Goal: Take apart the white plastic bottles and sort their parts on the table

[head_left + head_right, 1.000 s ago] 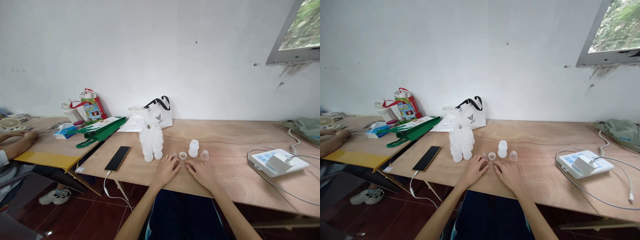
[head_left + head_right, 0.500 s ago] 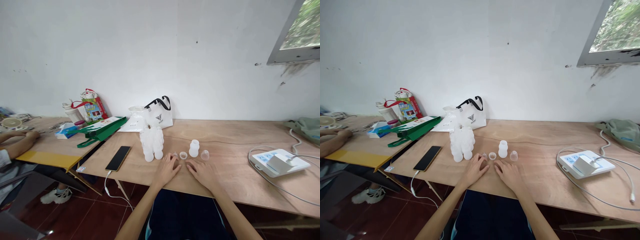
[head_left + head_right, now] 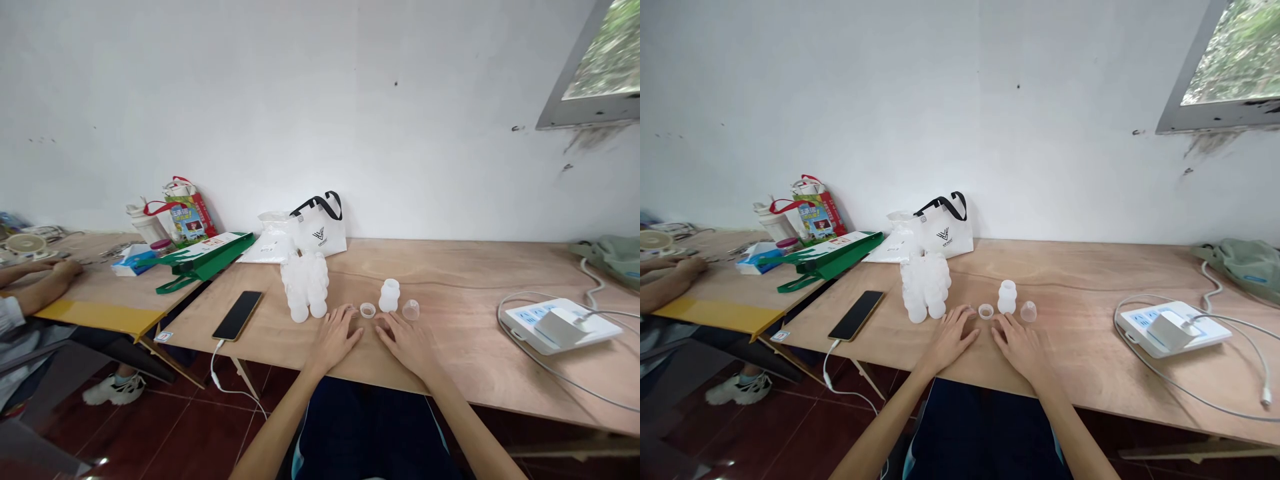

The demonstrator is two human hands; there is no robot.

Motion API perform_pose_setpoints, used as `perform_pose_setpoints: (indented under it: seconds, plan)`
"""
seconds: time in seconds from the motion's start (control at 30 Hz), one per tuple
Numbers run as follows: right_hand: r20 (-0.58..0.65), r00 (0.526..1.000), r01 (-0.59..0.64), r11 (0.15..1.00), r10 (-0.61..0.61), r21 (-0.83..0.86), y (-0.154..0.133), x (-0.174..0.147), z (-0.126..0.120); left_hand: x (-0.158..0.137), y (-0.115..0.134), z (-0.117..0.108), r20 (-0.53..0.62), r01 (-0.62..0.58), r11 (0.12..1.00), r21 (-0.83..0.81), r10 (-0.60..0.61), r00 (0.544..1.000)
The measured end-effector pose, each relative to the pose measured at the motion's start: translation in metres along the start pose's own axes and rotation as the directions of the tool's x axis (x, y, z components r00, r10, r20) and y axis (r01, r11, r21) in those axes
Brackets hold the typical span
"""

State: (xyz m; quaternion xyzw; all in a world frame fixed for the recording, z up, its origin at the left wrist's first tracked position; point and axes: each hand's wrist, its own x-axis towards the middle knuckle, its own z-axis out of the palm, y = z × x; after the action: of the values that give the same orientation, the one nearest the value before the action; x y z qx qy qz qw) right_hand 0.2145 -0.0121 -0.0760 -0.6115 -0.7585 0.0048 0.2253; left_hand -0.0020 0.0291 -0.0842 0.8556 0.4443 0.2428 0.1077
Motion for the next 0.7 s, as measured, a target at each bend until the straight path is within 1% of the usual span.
perform_pose_setpoints:
  seconds: [0.2,0.33,0.4,0.47,0.57,0.63,0.7]
  plan:
    - [0.014,1.000,0.024,0.999,-0.023,-0.030,0.0011,0.0004,0.0016,0.0022,0.0024,-0.0036,-0.040,0.007,0.998,-0.063,-0.010,0.999]
    - [0.044,0.999,0.020,0.989,-0.014,-0.146,-0.0010,0.0004,0.0051,0.0036,-0.0004,-0.0021,-0.078,-0.016,0.995,-0.103,0.008,0.997]
    - [0.057,0.998,0.026,0.979,-0.015,-0.201,-0.0033,0.0002,0.0068,0.0039,-0.0024,-0.0012,-0.075,-0.030,0.994,-0.102,0.023,0.997]
    - [0.051,0.999,0.029,0.979,-0.019,-0.203,-0.0050,0.0000,0.0080,0.0037,-0.0035,-0.0012,-0.056,-0.035,0.996,-0.079,0.031,0.998]
    - [-0.001,1.000,0.028,0.993,-0.028,-0.117,-0.0051,0.0000,0.0082,0.0033,-0.0032,-0.0027,-0.033,-0.041,0.998,-0.042,0.040,0.999]
    - [-0.077,0.997,0.026,0.999,-0.028,-0.028,-0.0037,0.0005,0.0075,0.0033,-0.0026,-0.0038,-0.018,-0.044,0.999,-0.028,0.043,0.999]
    - [-0.178,0.984,0.016,0.999,-0.010,0.036,-0.0015,0.0013,0.0070,0.0036,-0.0018,-0.0047,0.002,-0.042,0.999,-0.018,0.042,0.999]
